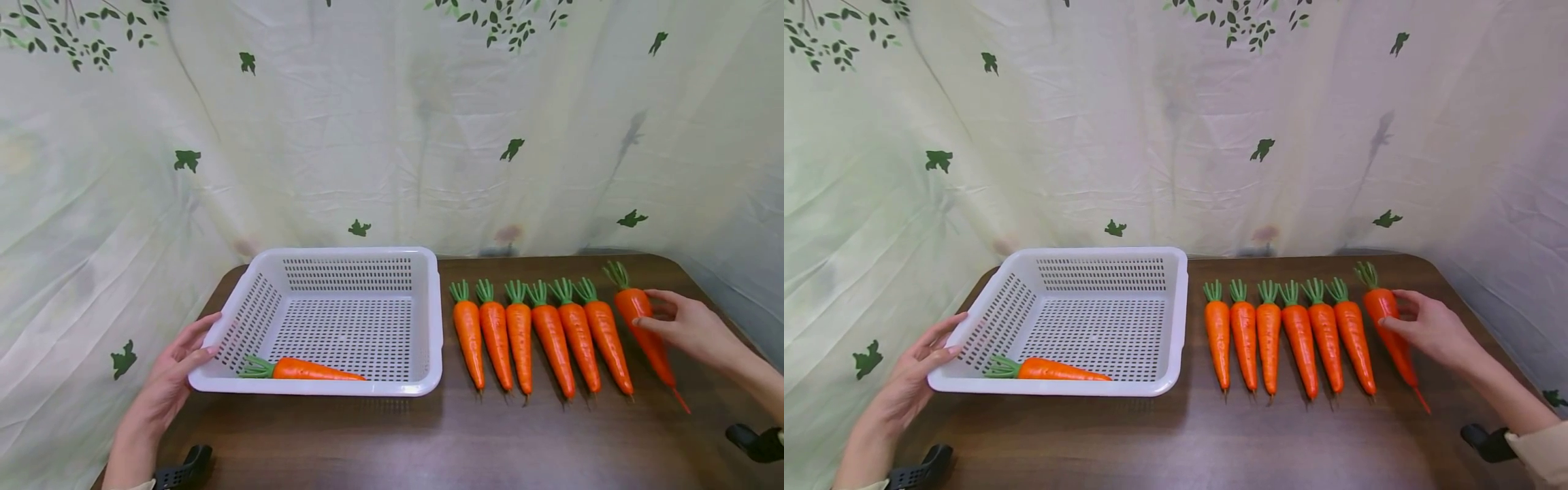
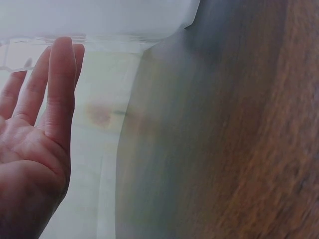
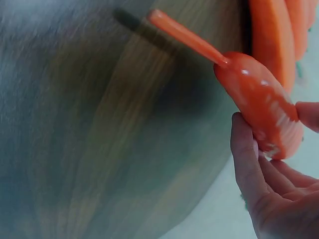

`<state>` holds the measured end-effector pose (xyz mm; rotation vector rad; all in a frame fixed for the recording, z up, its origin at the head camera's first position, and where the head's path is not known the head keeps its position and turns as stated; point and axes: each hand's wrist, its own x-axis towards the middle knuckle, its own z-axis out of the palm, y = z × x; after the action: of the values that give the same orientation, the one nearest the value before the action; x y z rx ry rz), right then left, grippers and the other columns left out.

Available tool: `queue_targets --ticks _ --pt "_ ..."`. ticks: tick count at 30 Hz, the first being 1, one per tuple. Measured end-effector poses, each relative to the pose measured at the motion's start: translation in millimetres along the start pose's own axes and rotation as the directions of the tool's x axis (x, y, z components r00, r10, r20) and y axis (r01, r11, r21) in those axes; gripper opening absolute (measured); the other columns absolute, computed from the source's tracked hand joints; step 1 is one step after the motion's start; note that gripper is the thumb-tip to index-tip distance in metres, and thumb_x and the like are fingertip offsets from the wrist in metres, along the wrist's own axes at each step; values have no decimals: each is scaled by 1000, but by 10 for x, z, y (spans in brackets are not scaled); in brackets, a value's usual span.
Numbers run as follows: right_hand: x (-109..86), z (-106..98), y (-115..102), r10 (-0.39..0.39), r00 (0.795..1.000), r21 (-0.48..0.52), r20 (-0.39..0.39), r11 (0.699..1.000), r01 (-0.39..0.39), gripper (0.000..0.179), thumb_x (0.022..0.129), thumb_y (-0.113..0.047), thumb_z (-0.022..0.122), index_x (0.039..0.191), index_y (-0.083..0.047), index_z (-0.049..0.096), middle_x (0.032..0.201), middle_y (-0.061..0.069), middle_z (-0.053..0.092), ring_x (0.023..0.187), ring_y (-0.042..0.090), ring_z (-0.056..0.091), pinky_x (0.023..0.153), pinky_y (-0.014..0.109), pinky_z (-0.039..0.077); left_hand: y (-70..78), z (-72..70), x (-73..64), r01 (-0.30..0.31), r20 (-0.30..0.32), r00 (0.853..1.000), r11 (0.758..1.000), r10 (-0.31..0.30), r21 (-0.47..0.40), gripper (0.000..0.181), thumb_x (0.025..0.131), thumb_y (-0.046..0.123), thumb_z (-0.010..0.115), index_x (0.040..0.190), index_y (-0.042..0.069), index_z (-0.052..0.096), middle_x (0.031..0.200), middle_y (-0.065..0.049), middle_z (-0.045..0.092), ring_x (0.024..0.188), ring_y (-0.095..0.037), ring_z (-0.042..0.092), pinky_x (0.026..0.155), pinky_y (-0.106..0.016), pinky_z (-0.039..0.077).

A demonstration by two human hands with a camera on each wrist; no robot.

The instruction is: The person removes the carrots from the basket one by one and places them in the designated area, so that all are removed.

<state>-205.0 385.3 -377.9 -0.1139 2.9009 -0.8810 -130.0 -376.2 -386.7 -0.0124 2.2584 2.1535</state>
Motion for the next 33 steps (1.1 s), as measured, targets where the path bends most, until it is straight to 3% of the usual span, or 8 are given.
queue_targets --ticks 4,13,19,33 --pt "36 10 67 -2 1000 -20 18 1000 3 81 96 -35 64 138 23 27 124 45 48 97 46 64 70 47 56 1 4 2 5 -1 1000 1000 -5 1 56 102 15 53 153 29 34 135 10 49 107 -10 63 81 -41 55" --pt "125 65 143 -56 997 9 59 998 55 75 95 -31 67 135 23 34 121 41 54 92 36 67 64 32 56 -2 5 2 -2 -2 1000 1000 2 -5 56 102 14 53 152 28 35 135 9 49 106 -10 64 80 -44 56" --pt "154 81 143 -50 997 -23 64 998 52 74 96 -34 64 135 22 35 120 41 54 94 40 65 69 40 57 -4 -1 7 4 -4 1000 1000 -4 -1 56 102 14 53 152 29 34 135 10 48 106 -10 63 80 -43 56" --pt "143 108 169 -46 997 7 69 999 45 74 98 -36 60 138 20 31 126 43 49 101 44 63 73 42 57 -14 7 9 10 -9 1000 1000 -10 -1 57 101 14 53 152 29 34 135 10 48 106 -10 62 80 -41 56"
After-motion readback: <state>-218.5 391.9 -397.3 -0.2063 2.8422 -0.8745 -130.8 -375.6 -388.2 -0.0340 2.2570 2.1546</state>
